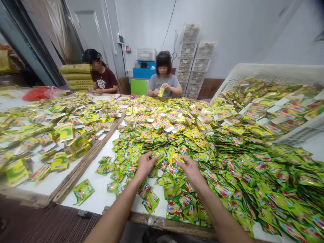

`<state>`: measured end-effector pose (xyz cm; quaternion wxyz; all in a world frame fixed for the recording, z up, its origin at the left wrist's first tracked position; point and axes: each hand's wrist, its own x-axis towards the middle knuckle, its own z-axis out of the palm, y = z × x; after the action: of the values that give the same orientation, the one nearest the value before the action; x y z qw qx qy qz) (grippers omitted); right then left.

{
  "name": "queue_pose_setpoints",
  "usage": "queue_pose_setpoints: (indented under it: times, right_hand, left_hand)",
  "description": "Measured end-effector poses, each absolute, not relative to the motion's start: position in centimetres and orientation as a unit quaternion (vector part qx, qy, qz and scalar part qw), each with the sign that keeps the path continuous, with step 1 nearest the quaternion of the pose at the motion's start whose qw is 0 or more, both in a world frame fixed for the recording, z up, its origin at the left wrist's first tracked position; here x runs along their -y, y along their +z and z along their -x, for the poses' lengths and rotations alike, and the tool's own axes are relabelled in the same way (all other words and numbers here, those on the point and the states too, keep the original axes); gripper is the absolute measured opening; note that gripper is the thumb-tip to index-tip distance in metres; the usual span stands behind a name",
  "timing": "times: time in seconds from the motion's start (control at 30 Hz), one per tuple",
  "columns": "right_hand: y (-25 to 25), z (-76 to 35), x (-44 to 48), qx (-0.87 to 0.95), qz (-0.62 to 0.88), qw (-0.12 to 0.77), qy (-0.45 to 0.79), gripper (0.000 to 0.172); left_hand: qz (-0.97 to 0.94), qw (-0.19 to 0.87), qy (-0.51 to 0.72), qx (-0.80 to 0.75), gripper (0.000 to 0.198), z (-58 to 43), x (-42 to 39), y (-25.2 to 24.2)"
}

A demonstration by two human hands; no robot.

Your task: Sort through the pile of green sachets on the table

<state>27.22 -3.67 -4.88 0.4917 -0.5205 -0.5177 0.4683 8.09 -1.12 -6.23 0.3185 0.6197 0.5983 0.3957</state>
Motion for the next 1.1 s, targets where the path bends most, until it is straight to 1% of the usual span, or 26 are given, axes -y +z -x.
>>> queue_pose_setpoints:
  times: [0.07, 0.13, 0.23, 0.3, 0.37, 0.47, 0.57, 0.73, 0.9, 1.0, 1.1]
  right_hand:
    - [-4.7, -26.7, 3.6, 0.512, 0.509, 0.498, 0.481, 0.040]
    - [-4.5, -26.3, 3.7, 0.508, 0.500, 0.502, 0.490, 0.041]
    - [-4.1, -26.1, 3.7, 0.530, 0.495, 0.484, 0.491, 0.037]
    - [-4.0, -26.0, 3.8, 0.572, 0.512, 0.454, 0.452, 0.034]
    - [-4.0, -26.0, 3.9, 0.604, 0.538, 0.439, 0.390, 0.033]
    - [-3.9, -25.8, 4.1, 0.576, 0.568, 0.469, 0.355, 0.035]
    - [-3.8, -25.4, 4.4, 0.521, 0.564, 0.508, 0.391, 0.038]
    - [-4.6, -24.6, 4.6, 0.464, 0.544, 0.534, 0.452, 0.038]
    - [-5.4, -24.1, 4.6, 0.439, 0.555, 0.581, 0.403, 0.033]
    - [-5.4, -24.2, 4.5, 0.469, 0.561, 0.552, 0.401, 0.033]
    - [-5.1, -24.7, 4.2, 0.503, 0.546, 0.496, 0.450, 0.033]
  left_hand:
    - [-0.613, 0.331, 0.410, -0.589, 0.031, -7.9, 1.6, -6.2]
    - [-0.597, 0.369, 0.430, -0.568, 0.030, -7.9, 2.3, -5.9]
    - [-0.545, 0.492, 0.443, -0.515, 0.031, -8.4, 3.5, -5.3]
    - [-0.507, 0.571, 0.437, -0.475, 0.032, -8.8, 4.2, -4.9]
    - [-0.478, 0.612, 0.438, -0.454, 0.033, -9.1, 4.8, -4.9]
    - [-0.451, 0.610, 0.447, -0.473, 0.035, -9.3, 5.1, -5.3]
    - [-0.427, 0.617, 0.457, -0.478, 0.038, -9.4, 5.0, -5.7]
    - [-0.380, 0.648, 0.484, -0.449, 0.040, -9.9, 4.8, -5.7]
    - [-0.394, 0.632, 0.489, -0.454, 0.042, -10.8, 4.6, -5.4]
    - [-0.422, 0.598, 0.482, -0.482, 0.041, -11.0, 4.4, -5.4]
    - [-0.443, 0.604, 0.462, -0.475, 0.038, -10.9, 3.9, -5.6]
